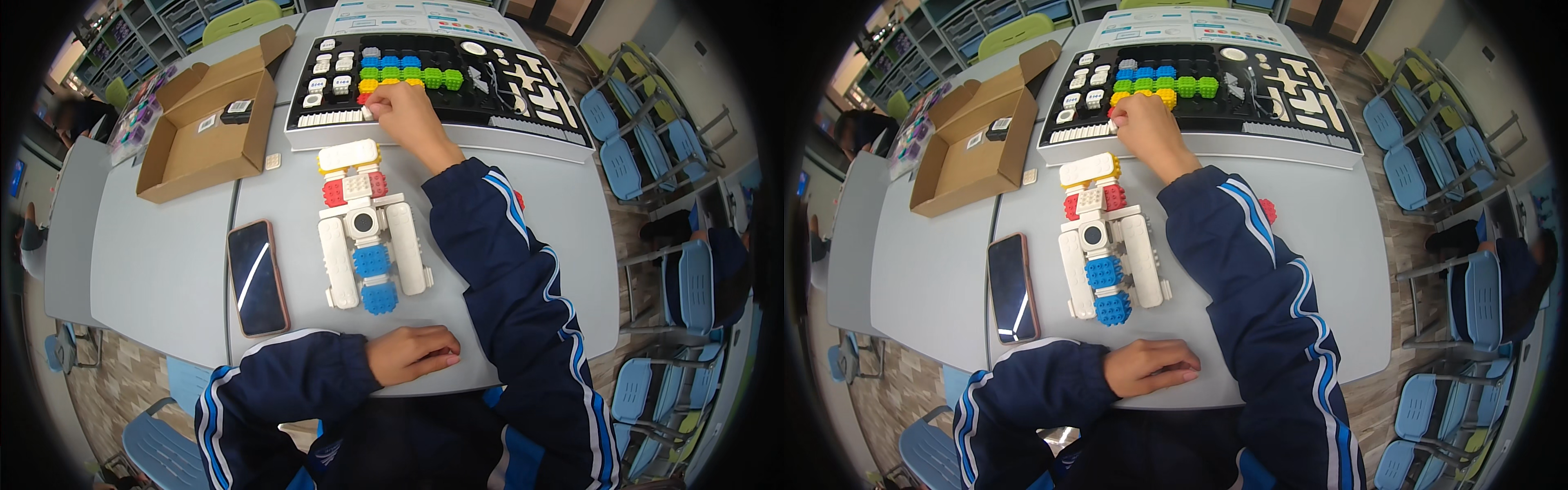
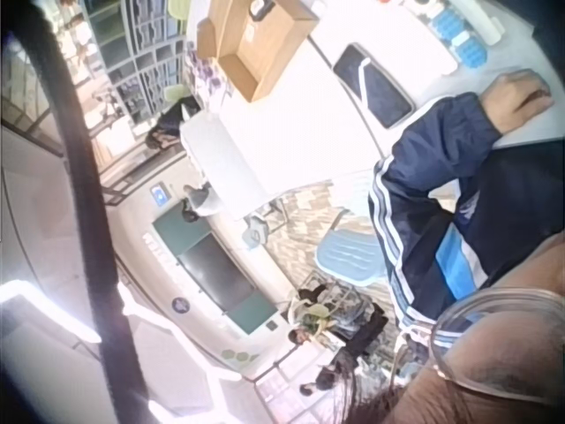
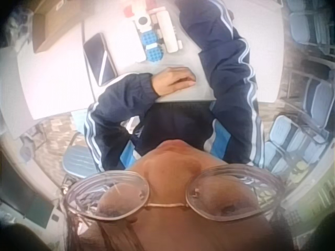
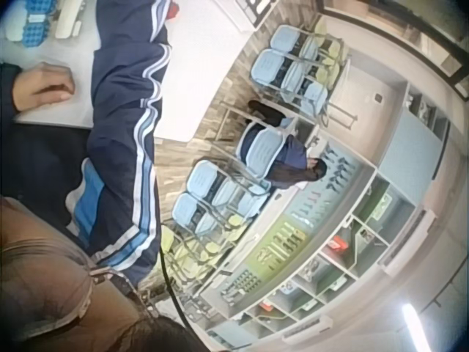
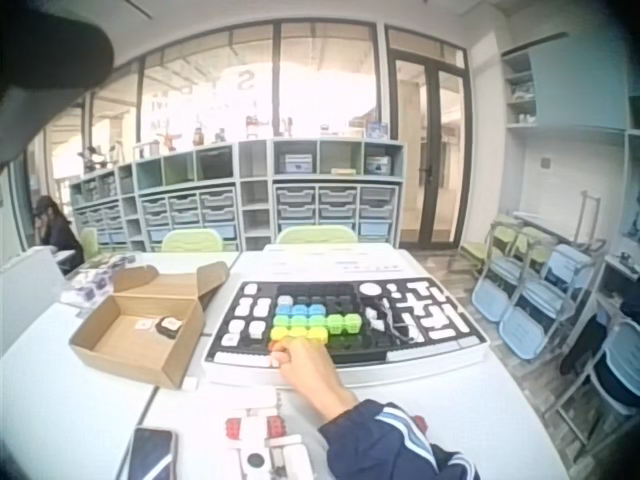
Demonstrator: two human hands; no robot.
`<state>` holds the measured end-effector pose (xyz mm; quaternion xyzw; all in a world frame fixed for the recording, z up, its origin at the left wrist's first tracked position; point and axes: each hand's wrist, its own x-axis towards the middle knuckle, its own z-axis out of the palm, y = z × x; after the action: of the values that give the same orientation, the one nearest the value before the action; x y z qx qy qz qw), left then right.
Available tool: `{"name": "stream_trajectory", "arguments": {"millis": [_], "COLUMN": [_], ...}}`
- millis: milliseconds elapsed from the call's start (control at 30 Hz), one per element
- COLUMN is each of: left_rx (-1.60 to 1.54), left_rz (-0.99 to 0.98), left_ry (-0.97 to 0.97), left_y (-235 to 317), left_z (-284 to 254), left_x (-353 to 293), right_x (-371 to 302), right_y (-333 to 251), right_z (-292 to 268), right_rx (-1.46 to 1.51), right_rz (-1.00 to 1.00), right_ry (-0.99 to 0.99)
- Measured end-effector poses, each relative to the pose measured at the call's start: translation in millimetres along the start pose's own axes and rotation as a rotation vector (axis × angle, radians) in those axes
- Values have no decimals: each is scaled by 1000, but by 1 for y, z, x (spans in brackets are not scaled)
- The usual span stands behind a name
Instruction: The person assembles a small robot-like structure using white, red, blue, and yellow interlocking building blocks. They repeatedly pick up pieces from a tray, attach them to the structure, and occasionally remove or reposition parts. The assembly remains on the table throughout the clip.
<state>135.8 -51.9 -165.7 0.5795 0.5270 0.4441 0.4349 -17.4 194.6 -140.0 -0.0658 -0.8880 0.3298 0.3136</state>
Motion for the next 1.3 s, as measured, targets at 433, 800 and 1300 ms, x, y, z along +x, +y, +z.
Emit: {"name": "stream_trajectory", "arguments": {"millis": [433,800,1300], "left_rx": [16,39,58], "left_rz": [37,41,19], "left_ry": [22,17,19], "left_y": [-2,0,2], "left_z": [2,2,3], "left_x": [-2,2,1], "right_x": [-2,-1,1], "right_y": [1,3,10], "right_z": [0,10,-4], "right_rx": [71,-52,52], "right_rz": [120,216,53], "right_ry": [-102,10,-202]}}
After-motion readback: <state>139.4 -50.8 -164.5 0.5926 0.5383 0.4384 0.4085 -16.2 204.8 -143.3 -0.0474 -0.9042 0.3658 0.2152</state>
